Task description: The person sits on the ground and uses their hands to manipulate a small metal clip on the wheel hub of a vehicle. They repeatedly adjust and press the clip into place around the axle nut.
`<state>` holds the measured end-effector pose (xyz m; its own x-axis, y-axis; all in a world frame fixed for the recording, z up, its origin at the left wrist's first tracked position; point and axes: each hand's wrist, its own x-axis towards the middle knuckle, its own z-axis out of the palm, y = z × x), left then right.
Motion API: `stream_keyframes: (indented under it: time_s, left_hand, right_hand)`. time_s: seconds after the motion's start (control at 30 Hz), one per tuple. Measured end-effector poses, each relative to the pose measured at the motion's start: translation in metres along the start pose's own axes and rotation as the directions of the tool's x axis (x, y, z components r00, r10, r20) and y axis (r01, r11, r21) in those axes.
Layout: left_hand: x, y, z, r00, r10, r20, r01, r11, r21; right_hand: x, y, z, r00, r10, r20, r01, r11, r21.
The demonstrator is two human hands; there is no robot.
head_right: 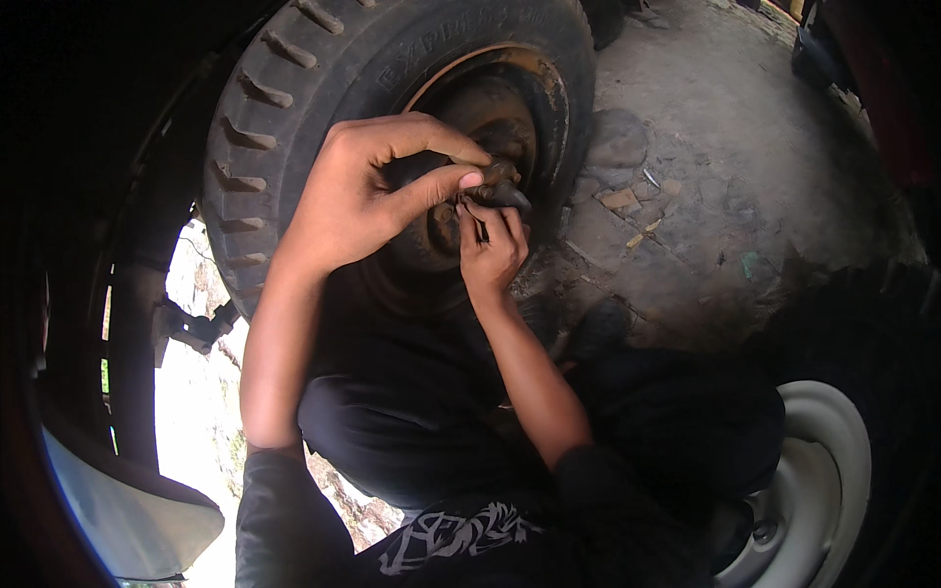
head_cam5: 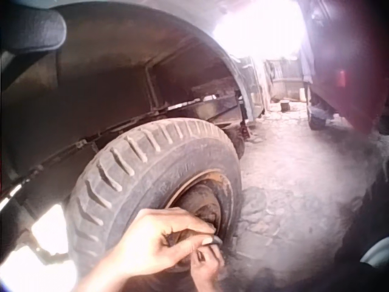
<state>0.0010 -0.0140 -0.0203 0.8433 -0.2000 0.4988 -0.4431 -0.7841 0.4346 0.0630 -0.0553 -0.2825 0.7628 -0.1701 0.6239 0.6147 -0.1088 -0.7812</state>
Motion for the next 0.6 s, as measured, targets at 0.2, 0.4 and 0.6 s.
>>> stream_keyframes:
  time_s: [0.2,0.4,0.6]
  left_hand:
    - [0.000,-0.004,0.000,0.996,0.042,-0.085,-0.045,0.998,-0.042]
    - [-0.002,-0.002,-0.001,0.999,0.048,-0.015,-0.049,0.999,-0.010]
    - [-0.003,-0.003,-0.002,0.999,0.029,-0.020,-0.029,1.000,-0.011]
  right_hand:
    - [-0.010,0.005,0.013,0.996,0.016,-0.093,-0.020,0.999,-0.045]
    - [0.003,-0.003,0.016,0.994,-0.045,-0.096,0.034,0.993,-0.109]
    - [-0.016,0.004,0.001,0.993,-0.081,-0.081,0.067,0.984,-0.162]
